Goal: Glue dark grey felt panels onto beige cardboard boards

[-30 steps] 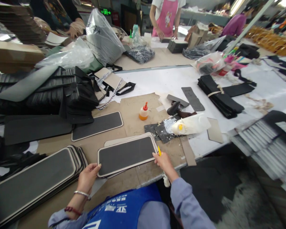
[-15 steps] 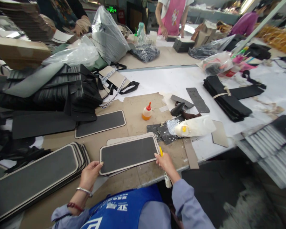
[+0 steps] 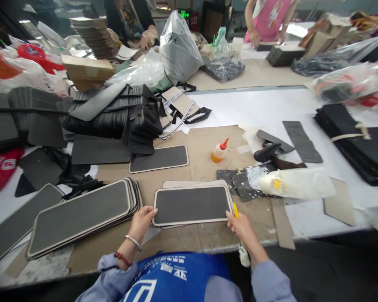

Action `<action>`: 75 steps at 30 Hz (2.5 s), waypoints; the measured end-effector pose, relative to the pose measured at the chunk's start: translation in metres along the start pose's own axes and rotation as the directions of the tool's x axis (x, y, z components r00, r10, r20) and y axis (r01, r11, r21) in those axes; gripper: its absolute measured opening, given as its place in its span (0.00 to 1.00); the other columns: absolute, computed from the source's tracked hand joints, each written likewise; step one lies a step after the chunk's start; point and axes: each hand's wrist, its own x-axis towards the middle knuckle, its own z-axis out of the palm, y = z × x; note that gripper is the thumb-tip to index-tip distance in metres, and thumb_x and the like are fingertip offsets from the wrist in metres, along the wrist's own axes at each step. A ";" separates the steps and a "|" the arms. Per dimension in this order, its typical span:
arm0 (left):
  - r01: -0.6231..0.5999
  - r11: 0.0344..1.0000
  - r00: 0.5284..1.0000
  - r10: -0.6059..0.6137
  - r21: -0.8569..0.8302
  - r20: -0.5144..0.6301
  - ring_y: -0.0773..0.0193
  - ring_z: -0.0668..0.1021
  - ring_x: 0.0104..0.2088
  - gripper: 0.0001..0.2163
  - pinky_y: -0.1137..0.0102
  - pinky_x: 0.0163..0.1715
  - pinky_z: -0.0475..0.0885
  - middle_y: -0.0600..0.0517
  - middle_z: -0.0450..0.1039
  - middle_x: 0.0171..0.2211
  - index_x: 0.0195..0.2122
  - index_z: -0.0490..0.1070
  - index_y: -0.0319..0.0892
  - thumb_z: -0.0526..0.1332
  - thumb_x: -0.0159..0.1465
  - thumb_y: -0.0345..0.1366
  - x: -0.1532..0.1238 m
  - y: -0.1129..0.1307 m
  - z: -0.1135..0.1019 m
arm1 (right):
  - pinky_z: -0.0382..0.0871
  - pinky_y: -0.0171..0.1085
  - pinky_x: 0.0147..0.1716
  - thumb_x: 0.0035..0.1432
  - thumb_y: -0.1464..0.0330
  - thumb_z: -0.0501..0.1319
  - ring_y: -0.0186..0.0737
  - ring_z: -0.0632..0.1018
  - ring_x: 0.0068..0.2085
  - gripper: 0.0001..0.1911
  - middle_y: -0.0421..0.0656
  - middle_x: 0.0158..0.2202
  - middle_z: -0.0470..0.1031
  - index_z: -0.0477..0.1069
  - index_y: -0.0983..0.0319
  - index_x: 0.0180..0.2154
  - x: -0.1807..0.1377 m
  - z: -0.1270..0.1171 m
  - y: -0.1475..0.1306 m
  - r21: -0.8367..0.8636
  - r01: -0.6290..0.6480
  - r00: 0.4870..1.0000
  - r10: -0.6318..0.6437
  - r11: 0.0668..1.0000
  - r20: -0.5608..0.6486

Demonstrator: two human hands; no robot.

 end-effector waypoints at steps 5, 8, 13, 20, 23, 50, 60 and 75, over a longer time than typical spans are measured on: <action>0.017 0.999 1.000 -0.016 -0.035 0.022 0.68 0.67 0.18 0.20 0.73 0.18 0.61 0.56 0.66 0.15 0.20 0.68 0.38 0.63 0.37 0.52 0.000 -0.001 -0.003 | 0.51 0.28 0.12 0.48 0.58 0.53 0.26 0.57 0.10 0.21 0.34 0.06 0.55 0.57 0.61 0.11 -0.003 0.000 -0.001 -0.013 -0.006 1.000 0.006 1.000 -0.002; 0.041 0.997 0.998 -0.038 -0.059 0.053 0.69 0.66 0.17 0.21 0.73 0.18 0.61 0.57 0.65 0.15 0.21 0.68 0.38 0.63 0.37 0.53 -0.001 0.001 -0.004 | 0.53 0.29 0.13 0.48 0.57 0.53 0.28 0.61 0.11 0.19 0.36 0.09 0.60 0.59 0.61 0.14 -0.001 -0.009 0.002 -0.081 0.022 0.999 -0.025 0.996 -0.036; 0.059 0.998 0.996 -0.059 0.015 0.062 0.70 0.64 0.17 0.21 0.73 0.18 0.58 0.58 0.63 0.15 0.22 0.66 0.39 0.62 0.38 0.54 -0.004 0.005 -0.003 | 0.60 0.33 0.24 0.51 0.60 0.52 0.37 0.72 0.24 0.13 0.41 0.19 0.71 0.65 0.62 0.24 0.005 -0.024 -0.007 -0.475 0.190 0.928 -0.315 0.859 -0.200; -0.134 0.934 0.990 0.142 0.331 0.002 0.68 0.64 0.19 0.13 0.72 0.22 0.58 0.58 0.62 0.16 0.21 0.61 0.43 0.55 0.48 0.48 -0.023 0.029 -0.003 | 0.62 0.35 0.31 0.51 0.64 0.56 0.43 0.75 0.35 0.10 0.49 0.32 0.73 0.65 0.64 0.33 0.013 -0.005 -0.019 -0.676 0.209 0.886 -0.429 0.707 -0.174; -0.161 0.916 0.984 0.177 0.367 -0.011 0.69 0.62 0.18 0.11 0.73 0.21 0.57 0.59 0.59 0.15 0.21 0.59 0.44 0.54 0.50 0.46 -0.028 0.035 -0.001 | 0.62 0.35 0.29 0.51 0.63 0.57 0.43 0.75 0.34 0.12 0.49 0.31 0.73 0.63 0.64 0.35 0.013 -0.002 -0.020 -0.649 0.161 0.911 -0.366 0.743 -0.192; -0.145 0.963 0.966 0.087 -0.226 -0.245 0.68 0.70 0.25 0.09 0.73 0.27 0.64 0.55 0.68 0.21 0.22 0.66 0.40 0.61 0.46 0.41 -0.036 0.034 -0.150 | 0.55 0.32 0.17 0.42 0.53 0.57 0.32 0.61 0.16 0.16 0.34 0.13 0.59 0.62 0.59 0.20 -0.034 0.062 -0.125 -0.190 0.544 0.834 -0.504 0.817 0.225; -0.038 0.985 0.841 -0.061 -0.171 -0.538 0.60 0.74 0.27 0.18 0.68 0.28 0.69 0.52 0.73 0.22 0.26 0.69 0.40 0.63 0.37 0.48 -0.026 0.004 -0.291 | 0.57 0.32 0.23 0.46 0.60 0.55 0.34 0.64 0.22 0.12 0.37 0.18 0.63 0.58 0.60 0.19 -0.079 0.217 -0.216 -0.158 0.792 0.602 -0.714 0.589 0.358; -0.072 0.985 0.995 0.060 0.157 0.078 0.61 0.74 0.27 0.15 0.69 0.29 0.67 0.52 0.74 0.25 0.29 0.68 0.45 0.58 0.46 0.49 -0.047 0.016 -0.098 | 0.66 0.34 0.30 0.52 0.45 0.41 0.38 0.72 0.30 0.31 0.46 0.27 0.71 0.67 0.63 0.27 -0.046 0.070 -0.144 0.004 0.523 0.844 -0.517 0.852 -0.144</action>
